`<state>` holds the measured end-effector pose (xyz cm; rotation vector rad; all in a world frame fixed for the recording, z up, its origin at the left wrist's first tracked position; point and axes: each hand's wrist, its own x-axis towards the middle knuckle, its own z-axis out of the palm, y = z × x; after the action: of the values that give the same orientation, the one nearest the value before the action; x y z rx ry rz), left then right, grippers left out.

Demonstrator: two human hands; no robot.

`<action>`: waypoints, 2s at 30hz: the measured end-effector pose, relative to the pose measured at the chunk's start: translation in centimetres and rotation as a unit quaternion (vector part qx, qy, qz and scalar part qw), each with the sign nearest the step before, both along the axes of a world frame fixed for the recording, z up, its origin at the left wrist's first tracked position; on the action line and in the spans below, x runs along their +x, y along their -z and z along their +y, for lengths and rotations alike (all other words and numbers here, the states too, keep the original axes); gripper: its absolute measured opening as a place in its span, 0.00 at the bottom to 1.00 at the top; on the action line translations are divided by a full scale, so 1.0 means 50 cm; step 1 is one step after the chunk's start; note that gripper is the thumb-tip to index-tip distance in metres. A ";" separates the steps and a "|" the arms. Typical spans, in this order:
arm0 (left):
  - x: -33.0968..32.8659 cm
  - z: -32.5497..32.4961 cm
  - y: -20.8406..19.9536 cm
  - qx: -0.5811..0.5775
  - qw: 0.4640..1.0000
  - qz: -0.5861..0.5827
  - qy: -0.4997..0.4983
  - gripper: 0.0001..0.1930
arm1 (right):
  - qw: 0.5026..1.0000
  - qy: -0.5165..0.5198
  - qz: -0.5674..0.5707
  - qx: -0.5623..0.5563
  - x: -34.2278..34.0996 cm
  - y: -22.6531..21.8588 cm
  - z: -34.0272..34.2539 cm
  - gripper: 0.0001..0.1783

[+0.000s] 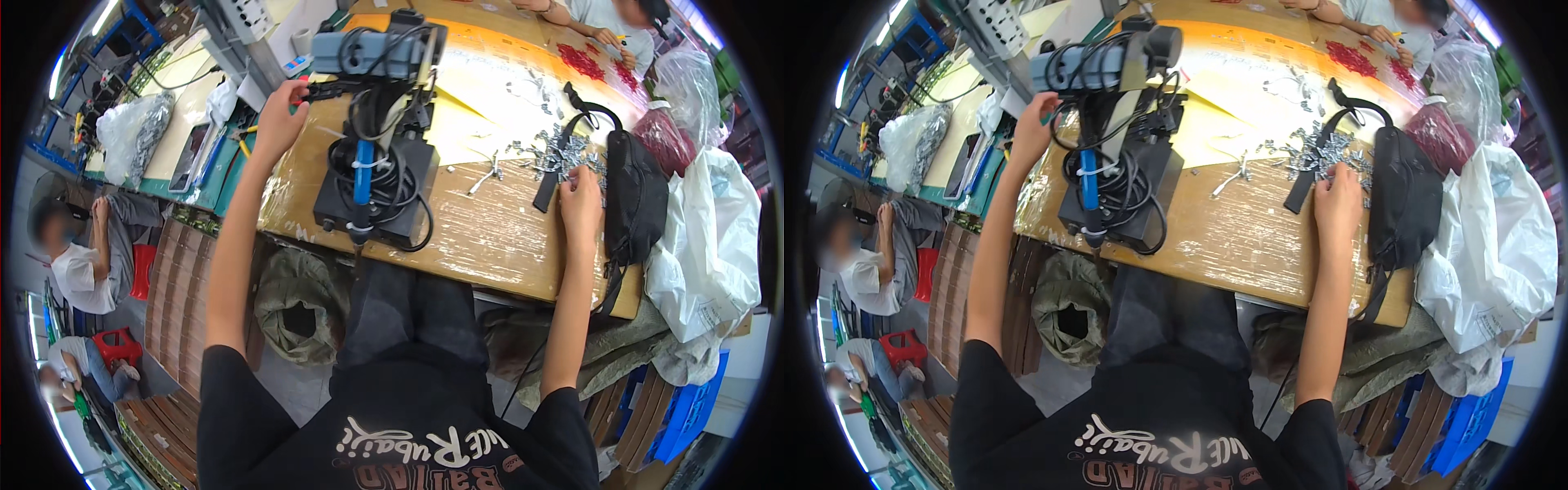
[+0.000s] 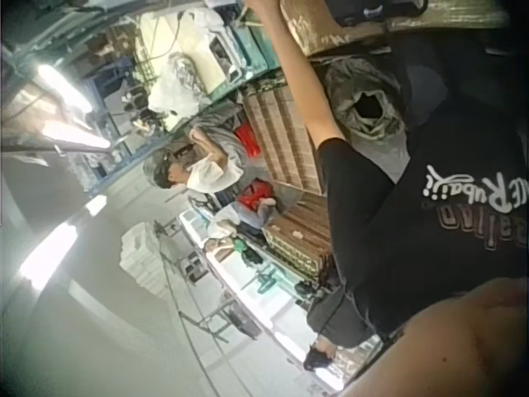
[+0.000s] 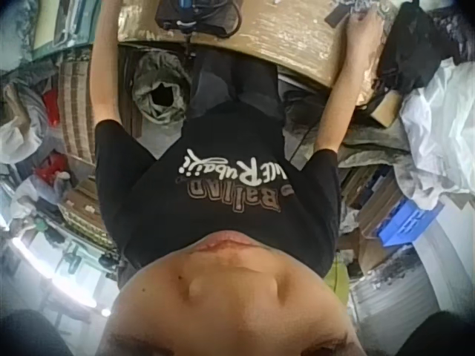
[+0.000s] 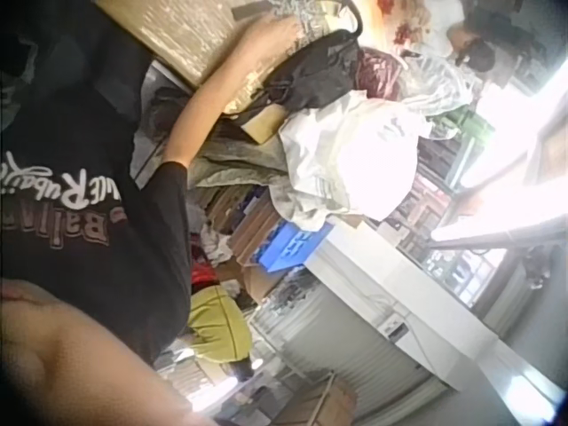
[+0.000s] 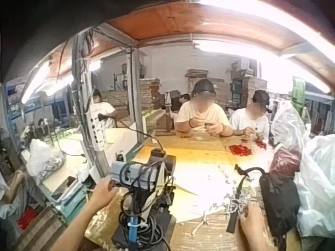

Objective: The recorder is assembling small black plastic housing components by inserting small metallic fasteners or pins.

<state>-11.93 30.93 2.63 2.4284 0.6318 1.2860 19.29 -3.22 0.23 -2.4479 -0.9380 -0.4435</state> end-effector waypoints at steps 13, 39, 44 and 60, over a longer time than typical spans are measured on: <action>0.070 0.131 -0.028 0.200 0.897 0.394 -0.005 0.17 | 0.997 -0.014 -0.009 0.073 -0.025 0.009 -0.025 0.13; -0.099 -0.491 -0.163 -0.397 0.875 -0.265 0.086 0.23 | 0.956 -0.078 0.203 0.199 -0.076 -0.022 -0.068 0.06; 0.072 -0.581 -0.041 -0.527 0.810 -0.107 0.234 0.23 | 0.936 -0.110 0.250 0.224 -0.139 -0.014 -0.076 0.03; 0.217 -0.592 0.039 -0.708 0.594 -0.223 0.309 0.17 | 0.795 -0.184 0.405 0.413 -0.194 -0.001 -0.079 0.17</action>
<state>-1.07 1.35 0.67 0.7483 0.3150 0.5227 9.59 -7.19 0.26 -1.3551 -0.6021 0.2988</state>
